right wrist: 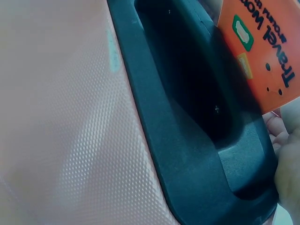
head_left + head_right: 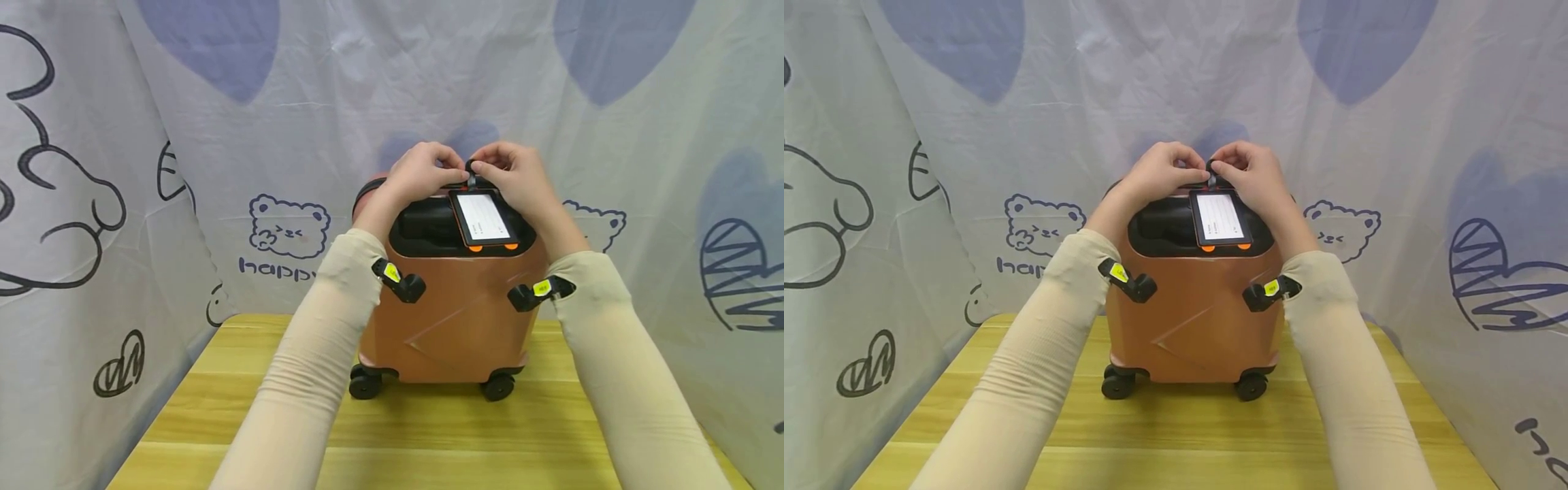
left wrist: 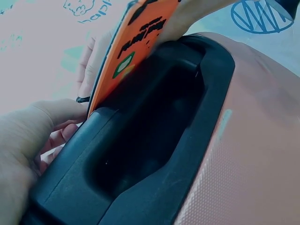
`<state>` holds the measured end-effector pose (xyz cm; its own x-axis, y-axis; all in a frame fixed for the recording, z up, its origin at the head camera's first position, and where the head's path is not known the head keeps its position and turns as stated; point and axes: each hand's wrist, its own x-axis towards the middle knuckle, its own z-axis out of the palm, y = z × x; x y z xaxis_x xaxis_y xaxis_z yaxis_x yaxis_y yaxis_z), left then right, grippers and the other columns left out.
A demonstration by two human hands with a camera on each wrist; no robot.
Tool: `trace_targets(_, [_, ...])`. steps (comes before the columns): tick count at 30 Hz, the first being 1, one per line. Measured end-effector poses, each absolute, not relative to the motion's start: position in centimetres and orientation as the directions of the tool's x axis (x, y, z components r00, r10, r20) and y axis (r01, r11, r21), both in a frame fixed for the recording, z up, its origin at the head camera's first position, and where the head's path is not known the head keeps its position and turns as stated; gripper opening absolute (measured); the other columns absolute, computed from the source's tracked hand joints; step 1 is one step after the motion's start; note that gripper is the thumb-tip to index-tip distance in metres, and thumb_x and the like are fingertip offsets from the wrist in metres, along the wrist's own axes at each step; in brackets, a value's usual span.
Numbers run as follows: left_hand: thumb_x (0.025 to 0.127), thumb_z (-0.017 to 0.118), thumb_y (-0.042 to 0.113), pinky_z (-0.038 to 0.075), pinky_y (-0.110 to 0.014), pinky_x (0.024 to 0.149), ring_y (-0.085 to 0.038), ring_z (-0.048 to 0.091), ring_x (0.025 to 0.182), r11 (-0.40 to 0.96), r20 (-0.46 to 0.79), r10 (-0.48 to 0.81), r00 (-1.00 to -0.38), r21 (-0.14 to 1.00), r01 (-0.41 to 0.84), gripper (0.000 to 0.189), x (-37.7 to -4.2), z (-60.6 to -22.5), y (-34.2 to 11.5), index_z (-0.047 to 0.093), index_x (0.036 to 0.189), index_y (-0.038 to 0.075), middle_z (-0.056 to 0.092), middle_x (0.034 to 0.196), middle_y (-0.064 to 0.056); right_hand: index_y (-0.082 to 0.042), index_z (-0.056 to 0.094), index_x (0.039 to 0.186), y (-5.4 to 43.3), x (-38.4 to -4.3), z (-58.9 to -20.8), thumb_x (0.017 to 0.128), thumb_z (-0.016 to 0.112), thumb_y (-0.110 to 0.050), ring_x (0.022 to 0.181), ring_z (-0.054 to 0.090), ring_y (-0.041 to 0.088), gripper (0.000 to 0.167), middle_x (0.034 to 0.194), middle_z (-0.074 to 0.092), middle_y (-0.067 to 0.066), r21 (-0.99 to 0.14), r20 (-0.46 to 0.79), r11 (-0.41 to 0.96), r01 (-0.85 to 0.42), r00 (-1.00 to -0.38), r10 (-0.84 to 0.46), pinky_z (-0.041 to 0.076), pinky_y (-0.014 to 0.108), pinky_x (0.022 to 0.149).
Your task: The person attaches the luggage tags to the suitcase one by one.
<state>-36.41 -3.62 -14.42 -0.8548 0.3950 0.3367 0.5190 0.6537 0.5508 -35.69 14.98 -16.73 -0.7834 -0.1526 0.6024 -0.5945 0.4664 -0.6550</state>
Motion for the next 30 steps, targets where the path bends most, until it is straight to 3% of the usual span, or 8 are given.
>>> trace_targets(15, [0.094, 0.064, 0.035, 0.044, -0.032, 0.091, -0.013, 0.055, 0.103, 0.651, 0.407, 0.414, -0.814, 0.493, 0.577, 0.017, -36.68, -14.79, -3.74, 0.070, 0.101, 0.021, 0.058, 0.113, 0.004, -0.001, 0.066, 0.102, 14.68, -36.04, -16.97, 0.093, 0.065, -0.012, 0.072, 0.049, 0.011, 0.015, 0.079, 0.056, -0.011, -0.594, 0.657, 0.483, -0.643, -0.735, -0.169, 0.040, 0.021, 0.066])
trace_targets(23, [0.095, 0.063, 0.035, 0.050, -0.029, 0.086, -0.013, 0.057, 0.104, 0.633, 0.383, 0.406, -0.829, 0.536, 0.558, 0.019, -36.82, -14.79, -3.76, 0.071, 0.103, 0.021, 0.057, 0.117, 0.003, -0.004, 0.067, 0.107, 14.95, -35.89, -16.97, 0.096, 0.061, -0.014, 0.078, 0.055, 0.011, 0.017, 0.084, 0.061, -0.011, -0.703, 0.595, 0.376, -0.603, -0.789, -0.154, 0.045, 0.022, 0.072])
trace_targets(30, [0.094, 0.063, 0.037, 0.051, -0.029, 0.086, -0.013, 0.057, 0.105, 0.641, 0.372, 0.388, -0.843, 0.549, 0.537, 0.019, -37.02, -14.93, -3.71, 0.071, 0.103, 0.022, 0.057, 0.119, 0.003, -0.005, 0.067, 0.109, 14.93, -35.95, -17.01, 0.096, 0.057, -0.011, 0.080, 0.054, 0.013, 0.017, 0.084, 0.062, -0.011, -0.710, 0.589, 0.367, -0.602, -0.792, -0.159, 0.043, 0.022, 0.072])
